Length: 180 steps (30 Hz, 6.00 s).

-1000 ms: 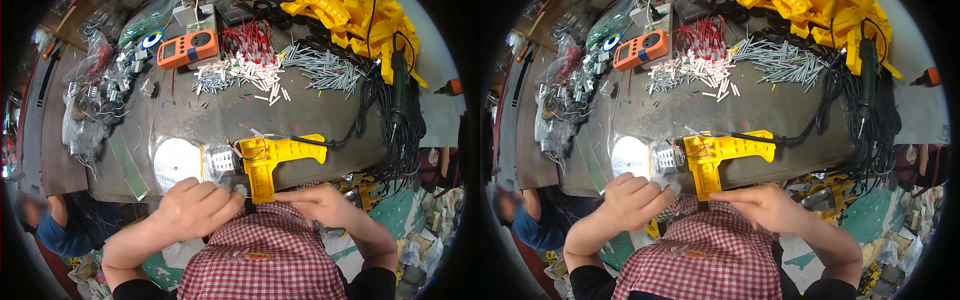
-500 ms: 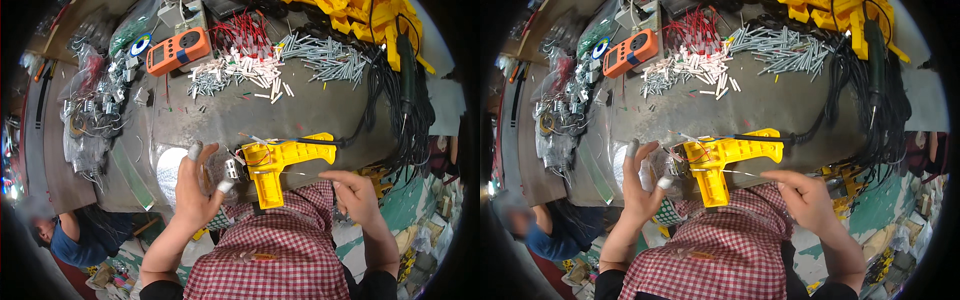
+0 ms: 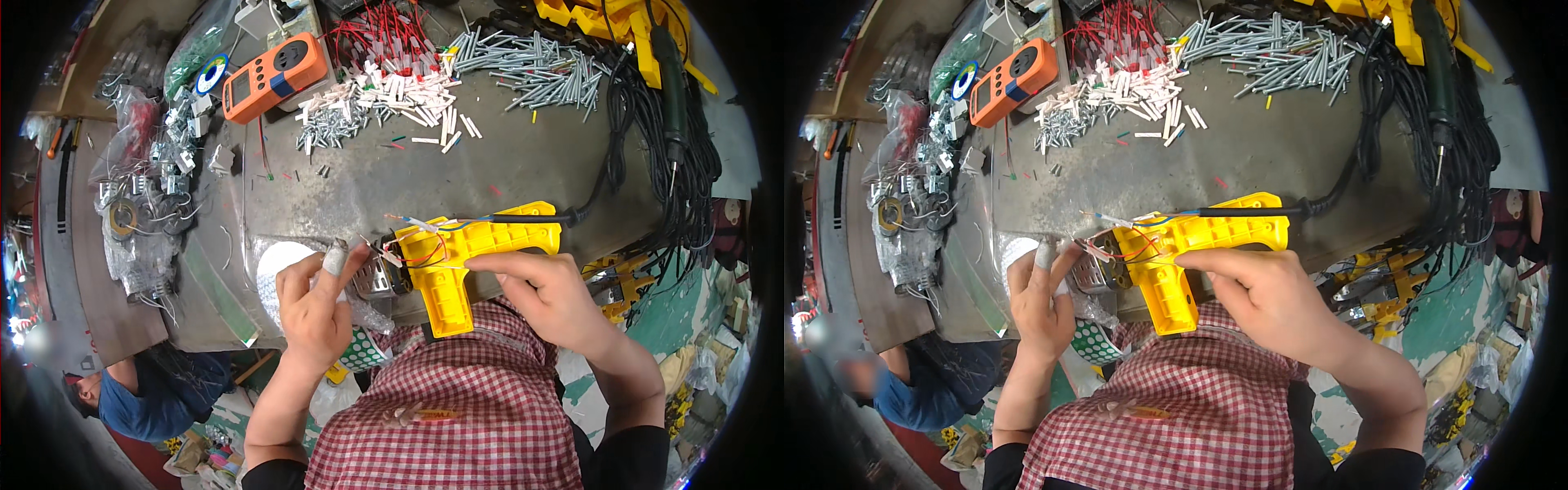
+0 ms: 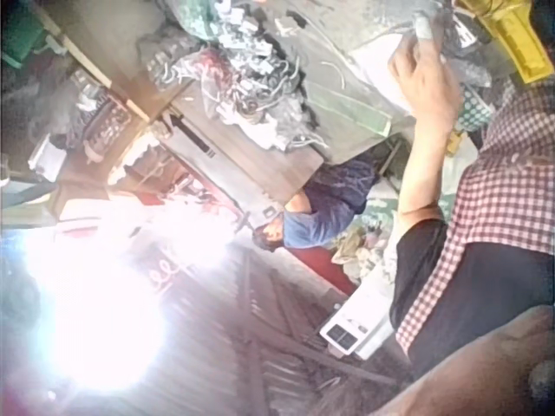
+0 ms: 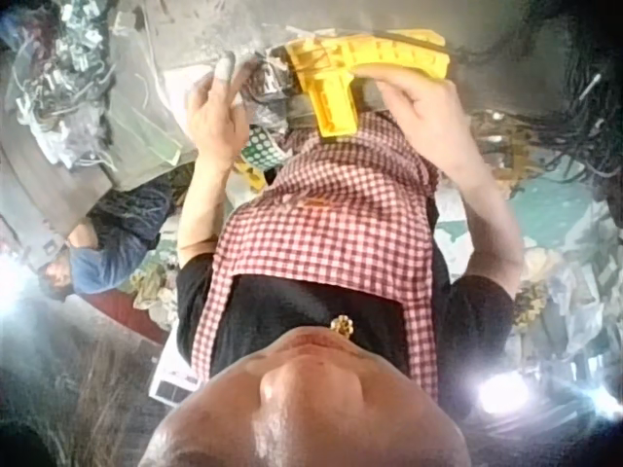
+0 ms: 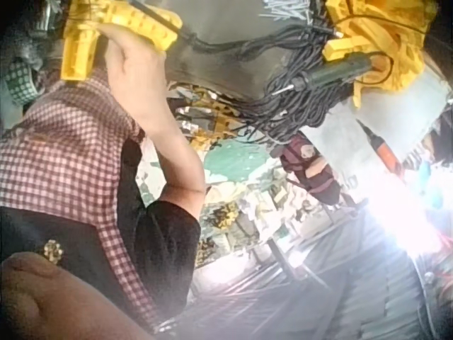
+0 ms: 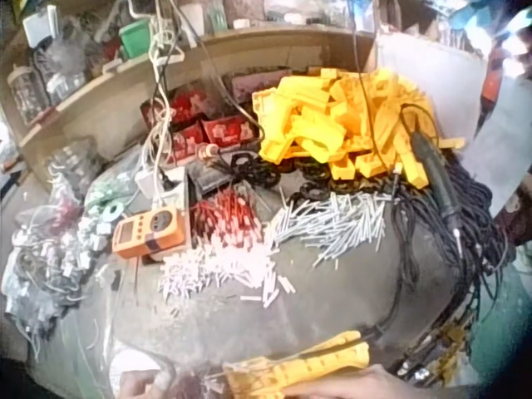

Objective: Assembling and soldering a yellow electronic device, possibly a heat gun or similar tool, at a factory workstation.

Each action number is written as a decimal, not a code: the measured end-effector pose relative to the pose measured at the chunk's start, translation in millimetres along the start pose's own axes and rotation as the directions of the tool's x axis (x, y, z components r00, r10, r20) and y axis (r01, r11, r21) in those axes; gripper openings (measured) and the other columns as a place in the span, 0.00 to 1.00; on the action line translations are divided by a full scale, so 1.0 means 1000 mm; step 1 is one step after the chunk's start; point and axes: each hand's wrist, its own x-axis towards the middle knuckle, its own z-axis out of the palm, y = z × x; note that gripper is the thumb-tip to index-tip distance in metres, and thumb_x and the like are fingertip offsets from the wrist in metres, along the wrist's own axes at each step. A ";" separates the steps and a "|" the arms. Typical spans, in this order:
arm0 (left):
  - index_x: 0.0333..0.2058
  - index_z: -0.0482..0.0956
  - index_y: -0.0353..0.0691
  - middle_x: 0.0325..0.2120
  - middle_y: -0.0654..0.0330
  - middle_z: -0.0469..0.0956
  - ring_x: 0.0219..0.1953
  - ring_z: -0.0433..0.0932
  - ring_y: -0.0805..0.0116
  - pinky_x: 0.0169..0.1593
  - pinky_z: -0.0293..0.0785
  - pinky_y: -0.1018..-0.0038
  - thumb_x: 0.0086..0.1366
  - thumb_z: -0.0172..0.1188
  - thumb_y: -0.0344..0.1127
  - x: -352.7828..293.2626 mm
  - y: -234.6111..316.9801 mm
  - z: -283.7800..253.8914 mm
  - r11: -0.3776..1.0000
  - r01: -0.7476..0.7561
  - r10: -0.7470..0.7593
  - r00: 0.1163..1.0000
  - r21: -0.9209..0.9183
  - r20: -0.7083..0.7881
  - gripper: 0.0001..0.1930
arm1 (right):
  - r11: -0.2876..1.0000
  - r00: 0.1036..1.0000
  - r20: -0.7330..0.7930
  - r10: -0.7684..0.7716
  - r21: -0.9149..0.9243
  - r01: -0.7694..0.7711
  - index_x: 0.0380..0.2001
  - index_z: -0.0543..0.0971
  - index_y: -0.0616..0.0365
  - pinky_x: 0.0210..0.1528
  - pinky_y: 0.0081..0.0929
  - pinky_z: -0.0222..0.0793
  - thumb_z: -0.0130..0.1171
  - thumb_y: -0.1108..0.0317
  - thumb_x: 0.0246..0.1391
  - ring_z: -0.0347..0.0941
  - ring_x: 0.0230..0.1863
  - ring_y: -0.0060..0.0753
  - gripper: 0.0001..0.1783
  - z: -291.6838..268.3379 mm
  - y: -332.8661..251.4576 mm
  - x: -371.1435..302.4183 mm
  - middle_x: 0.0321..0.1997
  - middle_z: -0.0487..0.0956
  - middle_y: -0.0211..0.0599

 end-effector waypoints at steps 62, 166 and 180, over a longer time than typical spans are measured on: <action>0.43 0.73 0.37 0.53 0.56 0.71 0.57 0.67 0.61 0.65 0.51 0.48 0.46 0.61 0.42 0.027 0.011 0.013 0.936 -0.314 0.334 0.935 -0.156 0.121 0.24 | 0.621 0.847 0.141 -0.512 -0.621 0.478 0.50 0.74 0.56 0.37 0.30 0.73 0.68 0.65 0.37 0.75 0.38 0.41 0.32 0.014 -0.011 -0.007 0.45 0.73 0.40; 0.28 0.75 0.35 0.27 0.57 0.69 0.33 0.69 0.58 0.37 0.67 0.67 0.46 0.66 0.26 0.085 -0.028 -0.024 0.892 0.207 -0.320 0.917 -0.402 -0.236 0.10 | 0.873 0.845 -0.418 -0.334 0.202 0.445 0.34 0.74 0.55 0.22 0.09 0.49 0.55 0.57 0.58 0.57 0.20 0.08 0.12 -0.067 -0.090 0.177 0.23 0.67 0.19; 0.26 0.75 0.35 0.25 0.59 0.68 0.31 0.68 0.61 0.36 0.65 0.70 0.42 0.65 0.24 0.084 -0.030 -0.016 0.924 0.162 -0.275 0.910 -0.345 -0.310 0.11 | 0.892 0.855 -0.354 -0.380 0.106 0.440 0.28 0.73 0.61 0.25 0.14 0.57 0.58 0.51 0.56 0.62 0.22 0.13 0.21 -0.055 -0.086 0.185 0.20 0.70 0.26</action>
